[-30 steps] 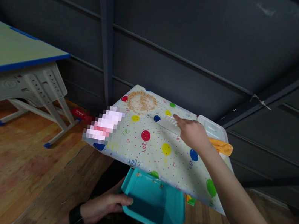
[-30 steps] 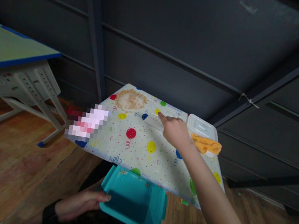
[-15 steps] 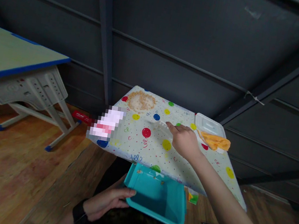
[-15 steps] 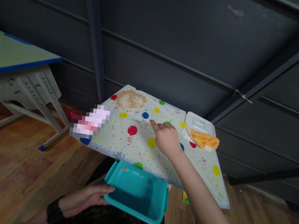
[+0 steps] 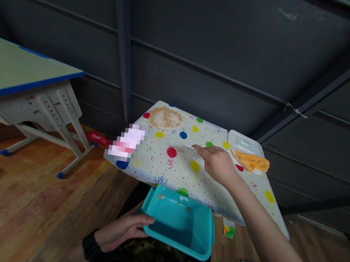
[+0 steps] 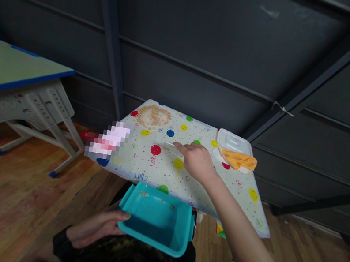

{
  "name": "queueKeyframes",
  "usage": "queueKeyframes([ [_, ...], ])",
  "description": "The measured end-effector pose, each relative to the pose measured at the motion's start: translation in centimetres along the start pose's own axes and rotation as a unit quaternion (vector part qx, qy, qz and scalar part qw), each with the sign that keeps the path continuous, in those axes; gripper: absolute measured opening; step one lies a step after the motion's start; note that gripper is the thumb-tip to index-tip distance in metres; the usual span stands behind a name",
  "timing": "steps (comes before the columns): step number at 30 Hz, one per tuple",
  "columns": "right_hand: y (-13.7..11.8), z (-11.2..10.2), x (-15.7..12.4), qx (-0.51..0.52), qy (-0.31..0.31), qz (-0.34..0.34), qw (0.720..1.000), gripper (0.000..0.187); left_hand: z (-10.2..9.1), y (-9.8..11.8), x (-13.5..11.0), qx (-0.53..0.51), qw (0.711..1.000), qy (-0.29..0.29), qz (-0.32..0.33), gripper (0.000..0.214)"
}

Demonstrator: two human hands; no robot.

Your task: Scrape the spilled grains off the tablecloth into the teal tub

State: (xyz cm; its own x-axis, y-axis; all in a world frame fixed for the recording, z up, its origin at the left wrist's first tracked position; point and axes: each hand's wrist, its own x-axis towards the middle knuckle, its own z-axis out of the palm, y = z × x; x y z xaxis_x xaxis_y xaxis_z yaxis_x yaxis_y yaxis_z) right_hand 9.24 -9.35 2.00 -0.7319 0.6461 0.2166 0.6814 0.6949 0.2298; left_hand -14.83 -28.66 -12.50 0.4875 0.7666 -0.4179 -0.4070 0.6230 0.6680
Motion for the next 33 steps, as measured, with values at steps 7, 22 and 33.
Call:
queueKeyframes([
  [7, 1.3, 0.8, 1.0, 0.015, 0.050, 0.066, 0.996, 0.060, 0.1, 0.0, -0.3, -0.022, 1.000, -0.015, 0.008, 0.040],
  [22, 0.5, 1.0, -1.6, 0.043, 0.015, 0.020, 0.999, 0.063, 0.0, 0.2, -0.2, -0.019, 1.000, 0.000, 0.003, 0.061],
  [33, -0.1, -0.1, -3.7, 0.073, 0.012, 0.007, 0.997, 0.064, 0.2, 0.5, -0.5, -0.019, 1.000, 0.000, -0.013, 0.063],
])
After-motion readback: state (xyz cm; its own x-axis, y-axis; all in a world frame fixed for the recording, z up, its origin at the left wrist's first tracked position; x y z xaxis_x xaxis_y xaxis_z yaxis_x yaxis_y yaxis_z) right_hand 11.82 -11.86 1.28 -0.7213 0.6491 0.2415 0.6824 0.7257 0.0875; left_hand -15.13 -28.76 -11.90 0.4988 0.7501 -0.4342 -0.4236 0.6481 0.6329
